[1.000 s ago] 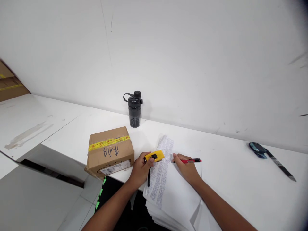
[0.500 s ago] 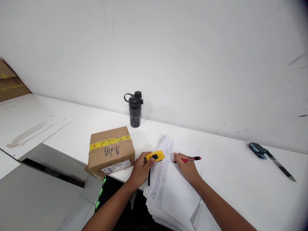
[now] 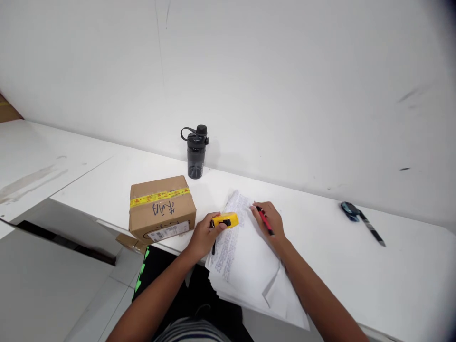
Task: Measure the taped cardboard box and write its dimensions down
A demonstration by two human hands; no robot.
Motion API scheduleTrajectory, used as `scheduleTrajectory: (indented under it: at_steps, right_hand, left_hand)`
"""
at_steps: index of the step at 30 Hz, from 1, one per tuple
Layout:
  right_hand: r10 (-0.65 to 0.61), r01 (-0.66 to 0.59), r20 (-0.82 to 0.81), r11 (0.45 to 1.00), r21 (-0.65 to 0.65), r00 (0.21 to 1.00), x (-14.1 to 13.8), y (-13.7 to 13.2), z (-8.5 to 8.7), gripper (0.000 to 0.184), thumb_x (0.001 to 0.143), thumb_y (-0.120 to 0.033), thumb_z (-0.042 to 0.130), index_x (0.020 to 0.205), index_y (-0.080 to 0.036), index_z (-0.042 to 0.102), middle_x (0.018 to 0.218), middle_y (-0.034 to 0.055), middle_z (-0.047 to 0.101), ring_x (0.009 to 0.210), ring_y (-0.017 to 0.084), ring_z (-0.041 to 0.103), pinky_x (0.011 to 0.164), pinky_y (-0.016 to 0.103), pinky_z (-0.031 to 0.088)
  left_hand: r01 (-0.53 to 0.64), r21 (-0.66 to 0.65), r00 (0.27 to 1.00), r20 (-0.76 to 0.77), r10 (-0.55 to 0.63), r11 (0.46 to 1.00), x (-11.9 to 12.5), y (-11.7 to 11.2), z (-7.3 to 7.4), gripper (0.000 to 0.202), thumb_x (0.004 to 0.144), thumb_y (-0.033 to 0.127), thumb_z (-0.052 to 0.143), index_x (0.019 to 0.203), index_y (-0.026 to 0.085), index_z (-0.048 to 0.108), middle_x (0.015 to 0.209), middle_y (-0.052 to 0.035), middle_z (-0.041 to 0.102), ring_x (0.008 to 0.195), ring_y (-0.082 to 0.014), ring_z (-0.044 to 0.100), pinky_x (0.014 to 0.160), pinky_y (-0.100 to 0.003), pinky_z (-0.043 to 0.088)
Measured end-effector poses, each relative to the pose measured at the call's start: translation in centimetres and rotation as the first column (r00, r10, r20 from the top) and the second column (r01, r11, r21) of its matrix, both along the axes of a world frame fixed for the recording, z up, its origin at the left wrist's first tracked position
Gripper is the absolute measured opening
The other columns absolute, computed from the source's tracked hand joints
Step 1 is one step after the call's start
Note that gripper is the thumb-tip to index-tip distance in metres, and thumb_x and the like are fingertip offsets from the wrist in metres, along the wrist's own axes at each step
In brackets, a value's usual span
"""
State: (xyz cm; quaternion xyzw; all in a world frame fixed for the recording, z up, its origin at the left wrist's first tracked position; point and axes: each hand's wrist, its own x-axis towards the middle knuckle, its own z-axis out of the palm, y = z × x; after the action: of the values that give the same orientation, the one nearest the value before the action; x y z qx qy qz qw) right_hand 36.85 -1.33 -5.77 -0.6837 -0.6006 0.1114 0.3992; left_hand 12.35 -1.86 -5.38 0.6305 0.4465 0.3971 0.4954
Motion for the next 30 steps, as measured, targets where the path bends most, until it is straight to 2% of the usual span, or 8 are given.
scheduleTrajectory:
  at_steps: [4, 7, 10, 13, 20, 24, 27, 30]
  right_hand:
    - [0.199, -0.173, 0.254, 0.977, -0.120, 0.947, 0.4, -0.4, 2.2, 0.057, 0.086, -0.021, 0.049, 0.143, -0.022, 0.044, 0.136, 0.0154, 0.051, 0.085, 0.022, 0.066, 0.073, 0.037, 0.054]
    - [0.511, -0.500, 0.179, 0.859, -0.108, 0.840, -1.8, -2.6, 5.3, 0.080, 0.084, -0.029, 0.061, 0.153, -0.029, 0.021, 0.151, 0.0131, 0.037, 0.120, 0.026, 0.057, 0.091, 0.040, 0.052]
    - [0.721, -0.732, 0.138, 0.680, 0.046, 0.679, -5.3, -5.2, 8.4, 0.076, 0.081, -0.035, 0.070, 0.148, -0.031, 0.033, 0.152, 0.0122, 0.040, 0.137, 0.028, 0.043, 0.105, 0.043, 0.045]
    - [0.780, -0.787, 0.109, 0.603, 0.134, 0.616, -8.5, -6.9, 10.5, 0.051, 0.080, -0.032, 0.072, 0.129, -0.030, 0.056, 0.137, 0.0113, 0.058, 0.123, 0.027, 0.058, 0.098, 0.040, 0.050]
    - [0.886, -0.896, 0.134, 0.441, 0.058, 0.445, -13.5, -6.3, 13.5, 0.036, 0.079, -0.027, 0.071, 0.114, -0.033, 0.066, 0.117, 0.0063, 0.071, 0.102, 0.023, 0.069, 0.084, 0.034, 0.057]
    - [0.861, -0.861, 0.003, 0.509, -0.019, 0.509, -13.1, -2.9, 15.0, 0.038, 0.075, -0.032, 0.074, 0.111, -0.027, 0.066, 0.118, 0.0104, 0.068, 0.107, 0.028, 0.065, 0.089, 0.040, 0.054]
    - [0.754, -0.766, -0.138, 0.631, -0.123, 0.643, -11.8, 1.3, 15.2, 0.046, 0.070, -0.035, 0.078, 0.112, -0.023, 0.063, 0.118, 0.0118, 0.066, 0.102, 0.027, 0.063, 0.081, 0.037, 0.055]
    - [0.670, -0.723, -0.281, 0.669, -0.173, 0.687, -11.3, 5.1, 14.4, 0.044, 0.068, -0.038, 0.078, 0.104, -0.019, 0.062, 0.098, 0.0071, 0.068, 0.087, 0.021, 0.062, 0.073, 0.032, 0.052]
  left_hand:
    - [0.039, 0.076, 0.996, 0.074, -0.044, 0.996, -0.5, -1.4, 1.3, 0.049, 0.085, 0.047, 0.061, 0.128, 0.023, 0.058, 0.131, -0.0081, 0.062, 0.117, -0.0242, 0.057, 0.104, -0.038, 0.041]
    - [0.058, 0.115, 0.979, 0.186, -0.079, 0.992, -1.1, -3.6, 2.8, 0.048, 0.086, 0.050, 0.060, 0.126, 0.024, 0.061, 0.134, -0.0094, 0.060, 0.121, -0.0258, 0.055, 0.107, -0.039, 0.039]
    - [0.116, 0.087, 0.925, 0.354, -0.139, 0.989, -2.2, -5.7, 4.7, 0.056, 0.083, 0.059, 0.060, 0.124, 0.021, 0.061, 0.129, -0.0131, 0.062, 0.115, -0.0276, 0.058, 0.099, -0.039, 0.045]
    - [0.161, 0.048, 0.880, 0.444, -0.166, 0.986, -4.3, -6.9, 6.7, 0.062, 0.078, 0.067, 0.060, 0.118, 0.019, 0.063, 0.112, -0.0136, 0.067, 0.098, -0.0252, 0.063, 0.084, -0.035, 0.050]
    - [-0.059, 0.015, 0.990, 0.126, 0.057, 0.998, -12.0, -9.1, 10.5, 0.036, 0.069, 0.050, 0.078, 0.085, 0.019, 0.071, 0.075, -0.0027, 0.062, 0.071, -0.0149, 0.053, 0.066, -0.027, 0.041]
    - [-0.173, -0.042, 0.965, 0.192, 0.178, 0.984, -16.2, -8.5, 11.6, 0.039, 0.067, 0.051, 0.078, 0.074, 0.018, 0.059, 0.062, 0.0016, 0.054, 0.057, -0.0104, 0.045, 0.053, -0.023, 0.033]
    - [-0.315, -0.021, 0.931, 0.185, 0.314, 0.949, -19.6, -6.0, 11.6, 0.039, 0.069, 0.052, 0.075, 0.077, 0.018, 0.057, 0.070, -0.0006, 0.059, 0.064, -0.0126, 0.052, 0.057, -0.023, 0.037]
    - [-0.446, 0.019, 0.891, 0.103, 0.442, 0.895, -22.0, -3.0, 11.0, 0.039, 0.070, 0.053, 0.072, 0.080, 0.018, 0.057, 0.071, 0.0001, 0.058, 0.069, -0.0132, 0.053, 0.061, -0.023, 0.038]
